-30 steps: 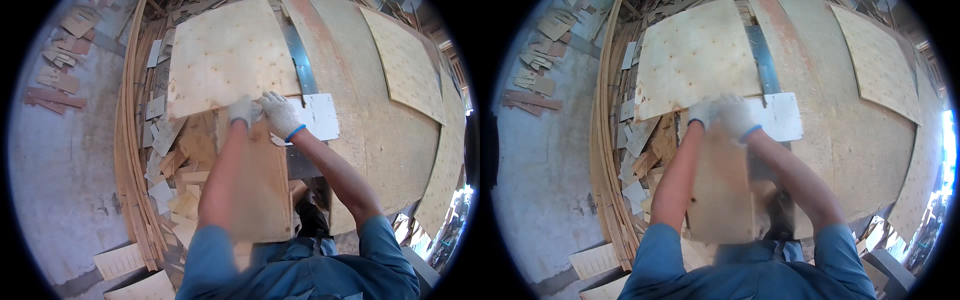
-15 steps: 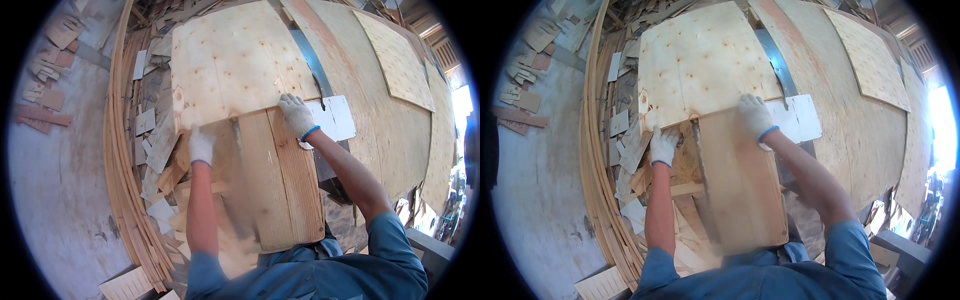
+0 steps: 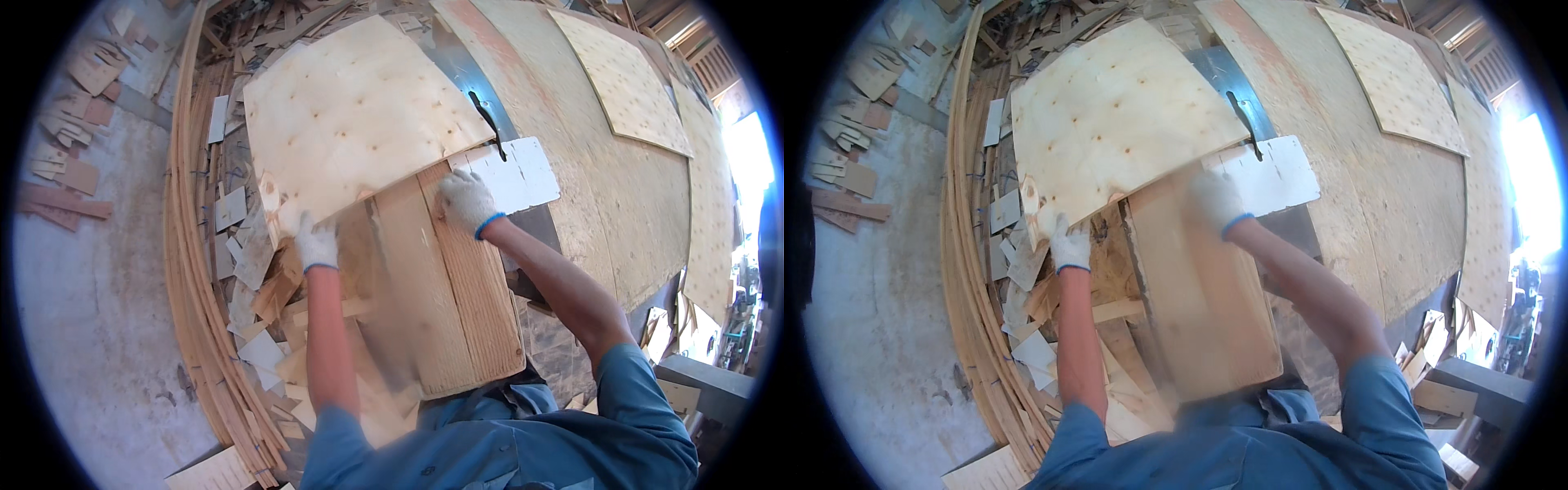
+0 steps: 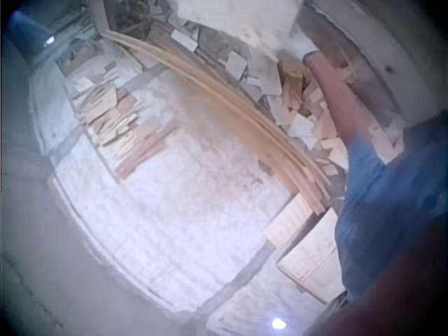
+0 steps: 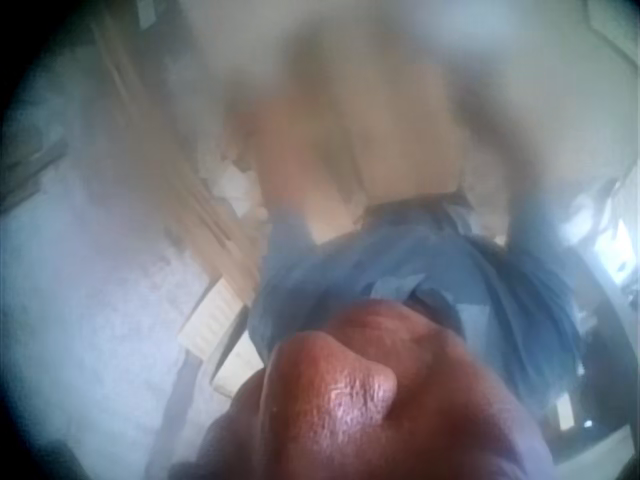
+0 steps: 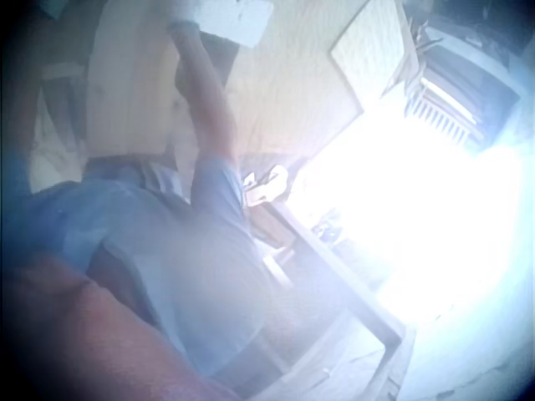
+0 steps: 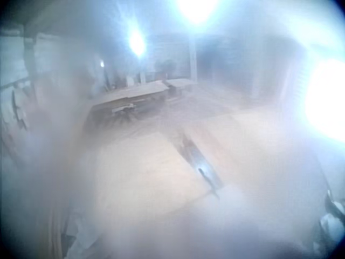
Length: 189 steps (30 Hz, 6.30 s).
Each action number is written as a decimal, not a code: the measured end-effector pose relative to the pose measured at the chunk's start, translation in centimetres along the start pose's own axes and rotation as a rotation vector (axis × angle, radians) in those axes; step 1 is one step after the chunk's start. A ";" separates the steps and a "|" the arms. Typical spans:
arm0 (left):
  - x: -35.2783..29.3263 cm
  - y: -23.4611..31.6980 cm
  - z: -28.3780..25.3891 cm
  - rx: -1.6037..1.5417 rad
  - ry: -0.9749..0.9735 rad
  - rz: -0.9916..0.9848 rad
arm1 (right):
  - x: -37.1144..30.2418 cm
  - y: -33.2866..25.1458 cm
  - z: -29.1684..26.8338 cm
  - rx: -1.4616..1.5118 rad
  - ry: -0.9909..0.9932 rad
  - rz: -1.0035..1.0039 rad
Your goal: The person uses a circular saw to cut a large sheet of plywood into smaller rectangular pieces. They position the sheet on a workbench, guide the saw along the wood, and separate the cut sections.
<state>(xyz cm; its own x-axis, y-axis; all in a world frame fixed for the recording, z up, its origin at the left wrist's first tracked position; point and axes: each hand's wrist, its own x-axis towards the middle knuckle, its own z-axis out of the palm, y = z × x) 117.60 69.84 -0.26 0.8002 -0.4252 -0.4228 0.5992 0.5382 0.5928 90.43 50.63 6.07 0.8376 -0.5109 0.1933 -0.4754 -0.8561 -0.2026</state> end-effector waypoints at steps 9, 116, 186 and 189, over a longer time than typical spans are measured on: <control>-13.3 2.7 -6.6 0.159 0.152 0.163 | -8.3 -7.3 -9.8 0.351 0.170 -0.120; -58.0 -2.8 -48.1 0.691 0.248 0.000 | -57.2 -1.5 -2.6 0.435 -0.096 0.791; -44.9 -8.6 -22.9 0.808 0.151 -0.036 | -53.9 13.9 -8.0 0.541 -0.026 0.980; -44.6 -8.5 -21.6 0.746 0.152 -0.091 | -53.3 13.9 -7.9 0.586 0.000 0.981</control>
<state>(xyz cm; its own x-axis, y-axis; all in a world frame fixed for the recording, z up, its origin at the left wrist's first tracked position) 77.37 99.94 -1.25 0.7753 -0.3110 -0.5498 0.5307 -0.1512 0.8339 37.09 65.37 0.56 0.1742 -0.9393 -0.2955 -0.7261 0.0801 -0.6829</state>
